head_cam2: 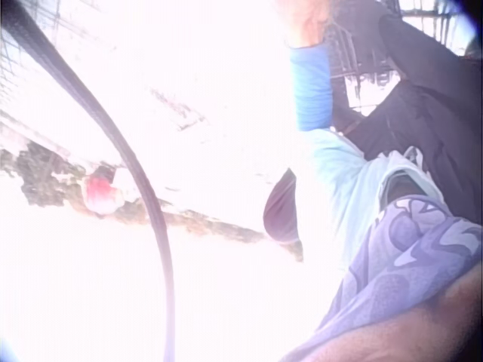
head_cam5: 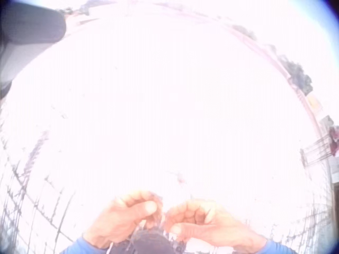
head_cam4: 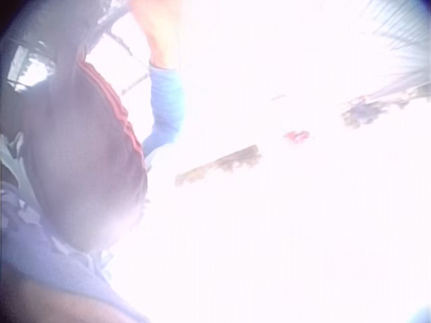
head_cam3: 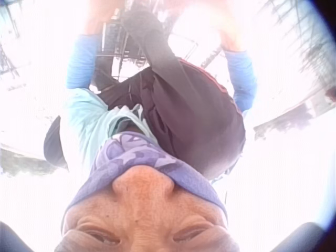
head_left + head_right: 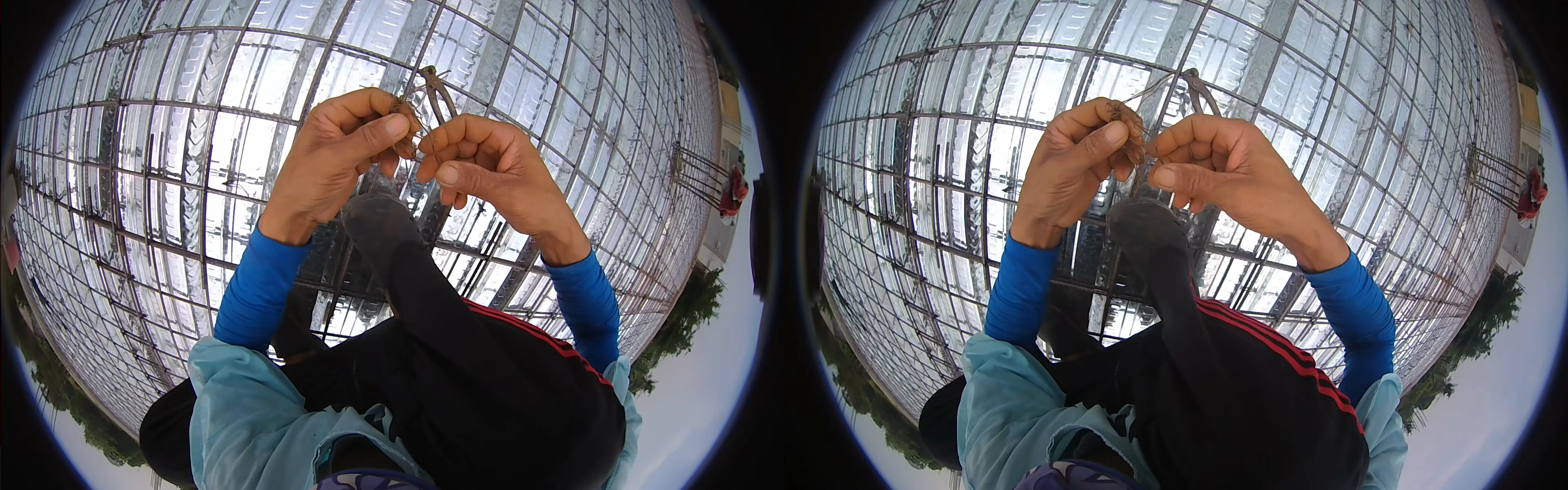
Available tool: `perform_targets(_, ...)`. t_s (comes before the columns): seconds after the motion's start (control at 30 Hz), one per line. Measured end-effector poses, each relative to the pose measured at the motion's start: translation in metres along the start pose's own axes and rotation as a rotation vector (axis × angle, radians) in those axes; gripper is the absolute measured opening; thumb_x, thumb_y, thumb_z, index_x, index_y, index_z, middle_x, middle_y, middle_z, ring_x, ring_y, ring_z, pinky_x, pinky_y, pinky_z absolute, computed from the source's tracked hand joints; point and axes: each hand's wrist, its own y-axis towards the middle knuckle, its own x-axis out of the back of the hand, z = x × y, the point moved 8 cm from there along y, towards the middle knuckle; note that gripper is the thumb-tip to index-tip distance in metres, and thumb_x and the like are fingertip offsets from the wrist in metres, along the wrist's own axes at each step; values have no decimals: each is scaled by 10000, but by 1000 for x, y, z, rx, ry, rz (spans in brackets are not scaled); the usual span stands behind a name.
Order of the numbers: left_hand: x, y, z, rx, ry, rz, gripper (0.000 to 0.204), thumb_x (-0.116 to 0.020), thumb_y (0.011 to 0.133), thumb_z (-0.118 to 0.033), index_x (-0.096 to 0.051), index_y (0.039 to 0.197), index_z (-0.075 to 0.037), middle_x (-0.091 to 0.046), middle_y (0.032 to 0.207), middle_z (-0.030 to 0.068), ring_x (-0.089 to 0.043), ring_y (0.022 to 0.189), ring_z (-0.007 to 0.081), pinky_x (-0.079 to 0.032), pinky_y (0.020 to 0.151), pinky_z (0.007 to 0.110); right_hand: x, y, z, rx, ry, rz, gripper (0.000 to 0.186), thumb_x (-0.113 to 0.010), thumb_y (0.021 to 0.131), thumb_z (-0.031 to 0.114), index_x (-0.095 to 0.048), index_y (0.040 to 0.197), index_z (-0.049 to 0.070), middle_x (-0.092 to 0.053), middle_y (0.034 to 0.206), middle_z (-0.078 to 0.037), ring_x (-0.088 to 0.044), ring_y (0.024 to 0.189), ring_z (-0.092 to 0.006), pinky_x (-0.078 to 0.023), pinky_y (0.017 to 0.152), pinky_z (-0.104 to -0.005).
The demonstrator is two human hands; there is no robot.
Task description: The person uses pliers to bend and secure metal wires on a large metal grid structure. They repeatedly position the wires, twist them with the pliers, and adjust the grid framework while seated on the structure.
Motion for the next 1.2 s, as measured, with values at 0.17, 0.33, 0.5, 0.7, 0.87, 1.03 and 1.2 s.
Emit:
perform_targets(0.17, -5, 1, -8, 8, 133, 66, 183, -691, 1005, -164, -713, 1077, 2, -706, 948, 42, -633, 805, 83, -501, 652, 234, 13, 4, 7, 68, -198, 57, 117, -728, 968, 89, -717, 1042, -1, -662, 804, -10, -583, 680, -65, -471, 591, -224)
perform_targets(0.33, -10, -1, -16, -81, 434, 75, 156, -682, 986, -98, -701, 1079, 26, -709, 952, 51, -623, 774, 103, -504, 659, 274, 28, 3, 56, 267, -832, 16, 42, -712, 910, 18, -692, 934, -11, -655, 797, -73, -607, 686, -169, -474, 626, -327)
perform_targets(0.5, -23, -7, -43, -513, 1137, -54, 227, -701, 902, 8, -702, 1127, -19, -709, 964, 117, -674, 792, 222, -531, 697, 328, 4, -2, 95, 514, -1306, 38, 88, -705, 846, -19, -679, 930, -11, -652, 817, -149, -653, 730, -331, -496, 653, -419)
perform_targets(0.7, -29, -8, -48, -496, 1031, -98, 349, -695, 888, 59, -676, 1218, -52, -665, 887, 80, -627, 727, 161, -503, 640, 294, 7, -2, 92, 586, -1314, 10, 113, -720, 856, -24, -705, 966, -3, -676, 855, -133, -674, 752, -310, -512, 662, -402)
perform_targets(0.87, -27, -4, -36, -411, 982, 42, 388, -701, 904, 53, -633, 1272, -50, -651, 844, 29, -586, 700, 67, -471, 601, 245, 5, -6, 97, 614, -1266, -43, 143, -732, 850, -21, -718, 991, -1, -682, 849, -128, -680, 735, -290, -515, 635, -384)
perform_targets(1.03, -11, 1, -30, -343, 754, -79, 292, -701, 937, 19, -623, 1214, -28, -665, 867, 20, -589, 716, 42, -471, 586, 224, 1, -11, 101, 608, -1160, -98, 87, -699, 842, -25, -664, 916, 4, -631, 778, -152, -652, 715, -350, -505, 643, -432)
perform_targets(1.2, -3, 0, -22, -214, 499, -148, 242, -701, 957, -2, -613, 1183, 3, -670, 876, 25, -611, 746, 44, -483, 586, 195, 1, -13, 86, 444, -1047, -144, 92, -707, 866, -43, -704, 952, -9, -651, 797, -103, -621, 666, -213, -468, 586, -340)
